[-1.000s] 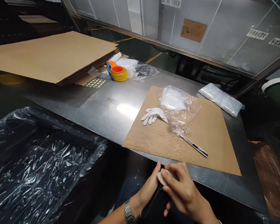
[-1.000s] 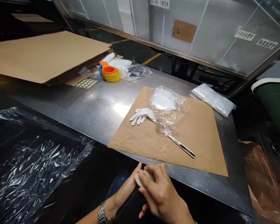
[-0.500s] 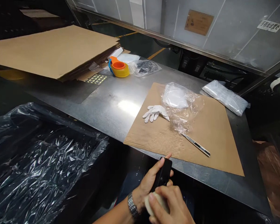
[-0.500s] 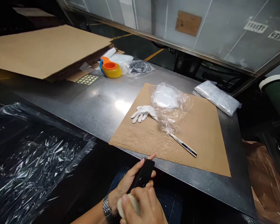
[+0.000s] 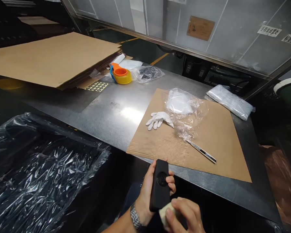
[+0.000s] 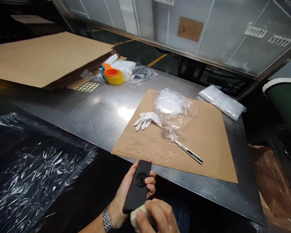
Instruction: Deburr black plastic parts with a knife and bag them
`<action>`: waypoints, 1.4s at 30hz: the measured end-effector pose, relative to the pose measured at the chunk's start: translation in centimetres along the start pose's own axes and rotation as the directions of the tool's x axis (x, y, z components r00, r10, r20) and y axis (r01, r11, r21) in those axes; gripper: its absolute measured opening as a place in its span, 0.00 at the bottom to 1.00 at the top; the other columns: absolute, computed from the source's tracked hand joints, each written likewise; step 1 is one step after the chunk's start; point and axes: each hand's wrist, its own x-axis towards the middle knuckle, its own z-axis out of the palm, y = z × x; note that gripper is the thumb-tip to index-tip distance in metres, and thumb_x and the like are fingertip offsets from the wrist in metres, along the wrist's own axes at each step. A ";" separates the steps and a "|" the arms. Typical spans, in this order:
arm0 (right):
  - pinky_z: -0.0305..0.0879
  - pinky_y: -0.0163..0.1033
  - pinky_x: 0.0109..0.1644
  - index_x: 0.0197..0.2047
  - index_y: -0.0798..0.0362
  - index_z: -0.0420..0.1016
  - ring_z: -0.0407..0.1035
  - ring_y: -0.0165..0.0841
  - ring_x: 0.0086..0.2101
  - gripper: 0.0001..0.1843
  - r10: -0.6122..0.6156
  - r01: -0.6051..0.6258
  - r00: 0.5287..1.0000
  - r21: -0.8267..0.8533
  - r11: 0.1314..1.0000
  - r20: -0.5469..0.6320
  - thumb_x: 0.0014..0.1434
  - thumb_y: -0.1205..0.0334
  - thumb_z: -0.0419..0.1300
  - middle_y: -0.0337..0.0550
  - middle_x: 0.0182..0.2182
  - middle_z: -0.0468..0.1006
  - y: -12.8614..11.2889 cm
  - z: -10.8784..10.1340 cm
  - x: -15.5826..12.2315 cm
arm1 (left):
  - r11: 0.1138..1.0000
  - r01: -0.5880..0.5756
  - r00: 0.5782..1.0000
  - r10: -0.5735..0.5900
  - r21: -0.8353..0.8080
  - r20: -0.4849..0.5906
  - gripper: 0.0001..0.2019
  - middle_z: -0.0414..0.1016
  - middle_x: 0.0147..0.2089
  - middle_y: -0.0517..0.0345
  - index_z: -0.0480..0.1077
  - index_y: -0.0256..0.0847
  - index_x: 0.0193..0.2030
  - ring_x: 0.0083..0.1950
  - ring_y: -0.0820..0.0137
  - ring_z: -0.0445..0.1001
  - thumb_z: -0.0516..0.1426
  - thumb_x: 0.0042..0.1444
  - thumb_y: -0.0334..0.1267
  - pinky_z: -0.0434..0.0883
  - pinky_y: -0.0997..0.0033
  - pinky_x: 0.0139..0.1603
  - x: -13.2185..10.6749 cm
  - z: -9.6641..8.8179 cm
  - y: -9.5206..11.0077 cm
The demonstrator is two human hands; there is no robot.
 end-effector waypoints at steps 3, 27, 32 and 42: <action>0.71 0.44 0.41 0.59 0.48 0.62 0.67 0.40 0.43 0.28 -0.056 0.047 0.996 -0.127 0.991 -0.065 0.55 0.69 0.58 0.50 0.43 0.70 3.7 -1.2 1.0 | 0.992 -0.083 0.996 0.084 0.097 -0.007 0.15 0.65 0.28 0.58 0.68 0.45 0.41 0.23 0.75 0.65 0.45 0.61 0.48 0.66 0.75 0.25 -0.8 0.7 0.7; 0.58 0.42 0.39 0.45 0.55 0.70 0.61 0.39 0.37 0.15 0.330 -0.227 0.941 -0.597 0.769 0.068 0.63 0.58 0.48 0.49 0.37 0.70 16.8 -1.5 8.2 | 0.885 -0.144 0.989 0.145 0.442 0.032 0.16 0.76 0.34 0.49 0.65 0.37 0.51 0.33 0.70 0.74 0.54 0.57 0.40 0.69 0.72 0.35 -2.4 0.4 -0.4; 0.57 0.42 0.35 0.33 0.56 0.70 0.59 0.40 0.32 0.12 0.327 -0.219 0.940 -0.569 0.792 0.094 0.61 0.67 0.47 0.49 0.28 0.67 16.8 -0.8 8.0 | 0.878 -0.016 1.000 0.007 0.479 0.019 0.29 0.75 0.34 0.41 0.71 0.26 0.40 0.32 0.66 0.75 0.46 0.58 0.56 0.70 0.70 0.35 -2.5 -0.1 -0.5; 0.64 0.36 0.40 0.42 0.49 0.69 0.65 0.31 0.37 0.08 0.204 -0.275 0.949 0.314 0.909 0.239 0.63 0.61 0.50 0.42 0.36 0.68 7.1 -2.3 8.9 | 0.825 -0.051 0.996 0.004 0.562 0.084 0.23 0.73 0.31 0.51 0.56 0.42 0.58 0.24 0.69 0.73 0.41 0.61 0.52 0.71 0.70 0.24 -2.7 -0.6 -1.0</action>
